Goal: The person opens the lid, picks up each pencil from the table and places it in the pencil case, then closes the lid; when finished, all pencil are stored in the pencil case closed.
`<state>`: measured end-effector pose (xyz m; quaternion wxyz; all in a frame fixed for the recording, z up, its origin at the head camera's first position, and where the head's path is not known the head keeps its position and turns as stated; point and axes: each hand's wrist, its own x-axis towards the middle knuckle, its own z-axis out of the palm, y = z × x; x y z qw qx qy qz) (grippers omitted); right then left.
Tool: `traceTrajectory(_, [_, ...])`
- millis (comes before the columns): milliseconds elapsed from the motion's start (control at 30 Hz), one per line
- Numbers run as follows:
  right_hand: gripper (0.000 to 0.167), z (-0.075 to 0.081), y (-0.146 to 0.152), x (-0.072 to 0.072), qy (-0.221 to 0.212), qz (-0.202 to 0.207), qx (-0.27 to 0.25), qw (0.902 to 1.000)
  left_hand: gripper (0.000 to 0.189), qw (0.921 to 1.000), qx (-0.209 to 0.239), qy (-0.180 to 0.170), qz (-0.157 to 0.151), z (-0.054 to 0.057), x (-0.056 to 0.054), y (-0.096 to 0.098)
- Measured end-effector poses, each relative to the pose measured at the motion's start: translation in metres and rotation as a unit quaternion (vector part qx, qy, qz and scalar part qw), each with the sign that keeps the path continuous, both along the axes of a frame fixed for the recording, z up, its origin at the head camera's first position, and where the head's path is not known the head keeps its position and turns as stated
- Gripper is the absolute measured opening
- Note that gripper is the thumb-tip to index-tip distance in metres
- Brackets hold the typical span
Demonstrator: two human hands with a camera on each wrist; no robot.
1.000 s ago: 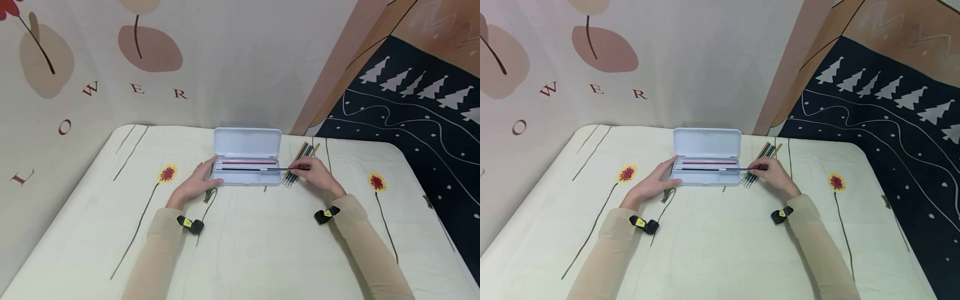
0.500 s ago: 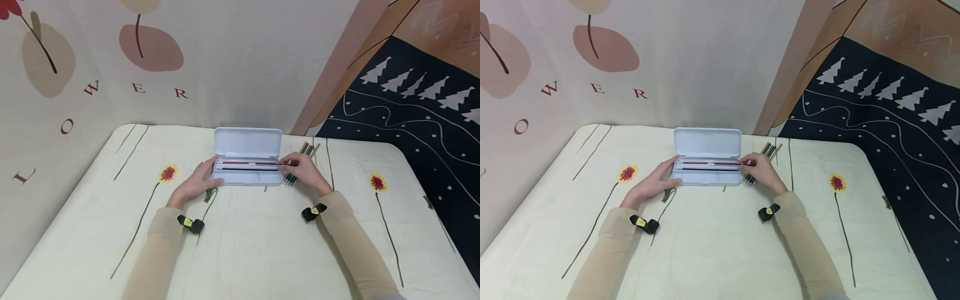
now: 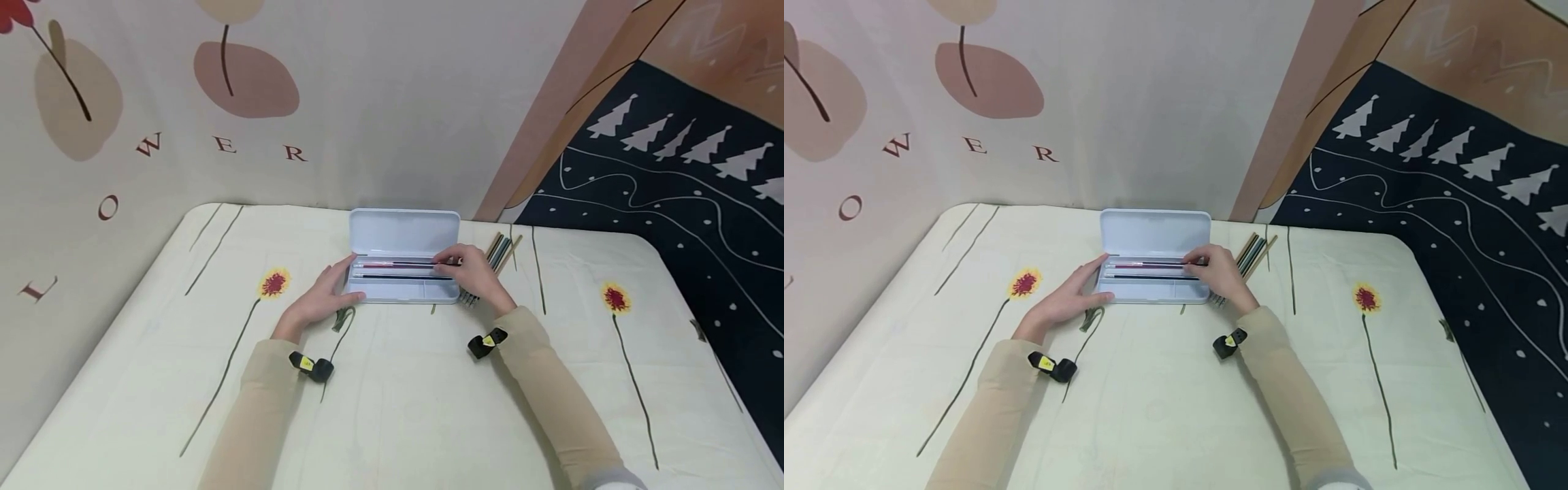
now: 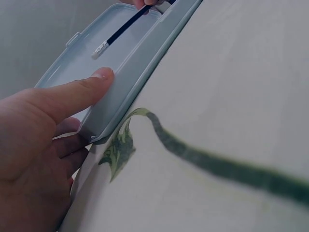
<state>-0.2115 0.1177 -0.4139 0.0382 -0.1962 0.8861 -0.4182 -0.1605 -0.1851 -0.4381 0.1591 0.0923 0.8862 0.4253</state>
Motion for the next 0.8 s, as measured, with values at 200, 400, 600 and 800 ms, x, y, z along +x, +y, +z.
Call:
traceTrajectory(200, [0.012, -0.001, -0.020, 0.000, -0.029, 0.003, -0.008, 0.9995, 0.086, 1.0000, 0.002, 0.005, -0.002, -0.001, 0.000, -0.001])
traceTrajectory(400, [0.010, -0.005, -0.040, 0.000, -0.035, 0.013, -0.012, 0.9992, 0.087, 1.0000, 0.001, -0.001, -0.001, -0.003, -0.001, -0.001])
traceTrajectory(600, [0.009, -0.006, -0.052, 0.000, -0.021, 0.014, -0.014, 0.9996, 0.089, 0.9999, -0.003, -0.012, 0.004, -0.004, -0.002, 0.000])
traceTrajectory(800, [0.010, -0.007, -0.058, -0.001, -0.020, 0.001, 0.002, 0.9998, 0.088, 0.9999, -0.003, -0.010, 0.006, -0.002, -0.002, -0.001])
